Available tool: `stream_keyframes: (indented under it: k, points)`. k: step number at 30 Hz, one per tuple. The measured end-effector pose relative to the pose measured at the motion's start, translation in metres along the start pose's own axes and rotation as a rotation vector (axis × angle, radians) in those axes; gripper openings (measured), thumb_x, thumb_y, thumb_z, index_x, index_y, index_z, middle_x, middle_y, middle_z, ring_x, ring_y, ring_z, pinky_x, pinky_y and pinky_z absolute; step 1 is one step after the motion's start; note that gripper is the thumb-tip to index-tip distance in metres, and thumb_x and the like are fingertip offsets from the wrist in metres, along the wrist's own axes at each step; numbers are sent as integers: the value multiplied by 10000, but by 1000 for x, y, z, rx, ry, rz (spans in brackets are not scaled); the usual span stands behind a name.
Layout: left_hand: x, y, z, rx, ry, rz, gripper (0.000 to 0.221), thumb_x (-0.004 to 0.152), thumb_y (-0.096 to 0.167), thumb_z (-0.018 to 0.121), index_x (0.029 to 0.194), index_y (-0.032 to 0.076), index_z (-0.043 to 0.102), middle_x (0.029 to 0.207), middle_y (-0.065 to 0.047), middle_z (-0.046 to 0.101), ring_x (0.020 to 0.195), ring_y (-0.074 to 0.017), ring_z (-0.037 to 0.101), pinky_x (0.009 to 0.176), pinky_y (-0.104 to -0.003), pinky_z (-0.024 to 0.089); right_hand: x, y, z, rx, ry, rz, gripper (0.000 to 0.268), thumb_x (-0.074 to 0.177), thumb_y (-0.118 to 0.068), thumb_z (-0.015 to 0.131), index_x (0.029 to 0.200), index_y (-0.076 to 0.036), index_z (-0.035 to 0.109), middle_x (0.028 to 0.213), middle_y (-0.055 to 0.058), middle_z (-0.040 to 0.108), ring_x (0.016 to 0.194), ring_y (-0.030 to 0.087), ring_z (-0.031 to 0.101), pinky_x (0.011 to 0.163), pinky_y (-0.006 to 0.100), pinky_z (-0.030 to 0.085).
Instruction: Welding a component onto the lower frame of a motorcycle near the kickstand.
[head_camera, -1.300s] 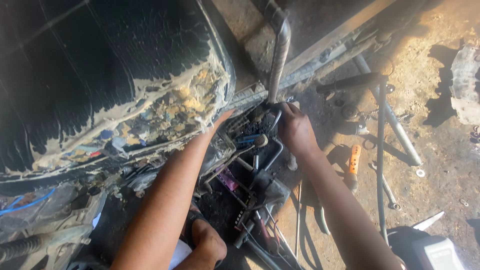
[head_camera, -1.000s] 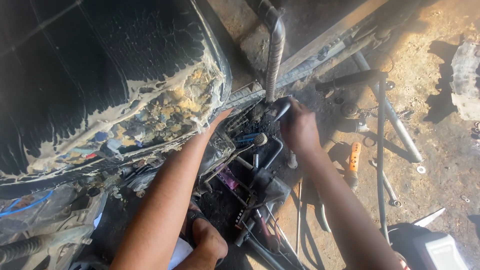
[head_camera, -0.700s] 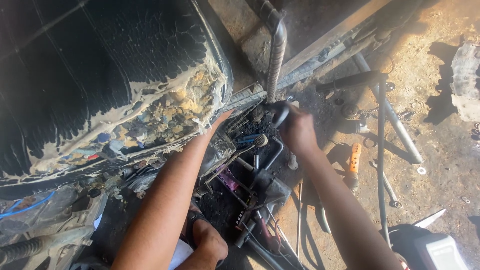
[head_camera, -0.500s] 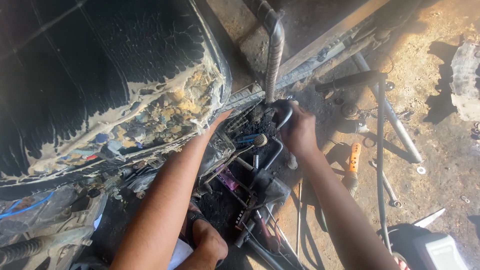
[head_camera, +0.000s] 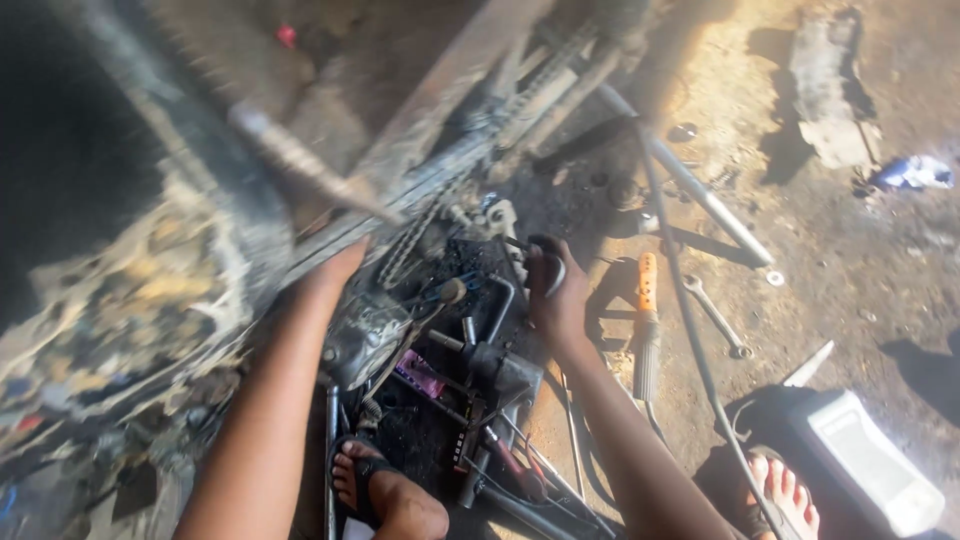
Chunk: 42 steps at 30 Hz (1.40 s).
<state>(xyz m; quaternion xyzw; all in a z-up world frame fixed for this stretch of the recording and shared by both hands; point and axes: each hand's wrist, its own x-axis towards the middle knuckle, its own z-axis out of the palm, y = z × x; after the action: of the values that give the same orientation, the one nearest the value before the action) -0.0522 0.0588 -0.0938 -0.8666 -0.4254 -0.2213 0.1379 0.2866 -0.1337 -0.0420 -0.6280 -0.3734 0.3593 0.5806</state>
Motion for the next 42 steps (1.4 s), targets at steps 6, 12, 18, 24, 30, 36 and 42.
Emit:
stream_keyframes:
  k: [6,12,18,24,30,36,42]
  points:
    - [-32,-35,-32,232,-107,-45,385,907,342,682,1180,71,695,1239,-179,672,1162,-422,611,1036,-519,485,33,-11,-5,19,198,-217,184,1050,-209,642,1099,-32,642,827,145,742,730,224,749,672,354,566]
    - [-24,-36,-55,304,-167,80,393,1003,297,559,1285,58,691,1340,-180,679,1224,-394,614,1074,-482,482,47,58,42,-35,22,-430,184,1033,-177,631,1128,-19,640,929,165,724,804,275,686,684,354,543]
    - [-34,-48,-62,484,-376,-112,328,1040,289,549,1218,55,695,1208,-162,701,1137,-362,647,1005,-446,516,43,18,23,416,185,91,216,1036,-225,625,1124,-41,695,788,132,724,663,205,680,618,346,555]
    - [-22,-34,-89,352,-155,-19,399,1020,294,546,1265,9,680,1262,-181,698,1154,-373,652,1007,-435,511,54,44,31,237,-4,-101,194,971,-191,726,1059,-19,706,894,165,745,767,241,747,701,365,577]
    - [-15,-23,-104,702,-223,110,361,1074,232,540,1331,28,691,1326,-164,706,1211,-332,660,1085,-398,515,20,62,16,200,-231,-136,137,1021,-163,611,1062,-48,675,973,151,715,802,268,740,706,405,591]
    - [13,14,-125,293,-132,-41,332,1169,228,516,1263,-45,680,1231,-225,700,1118,-396,661,1040,-445,519,-19,88,-8,-112,-251,11,255,895,-204,665,1023,16,662,820,265,683,766,448,686,698,522,554]
    - [12,12,-127,211,-136,-98,342,1169,233,532,1256,-62,681,1213,-244,703,1119,-414,663,1029,-463,520,-68,173,10,-671,-553,125,219,902,-217,602,889,-38,727,828,212,721,775,388,736,687,484,608]
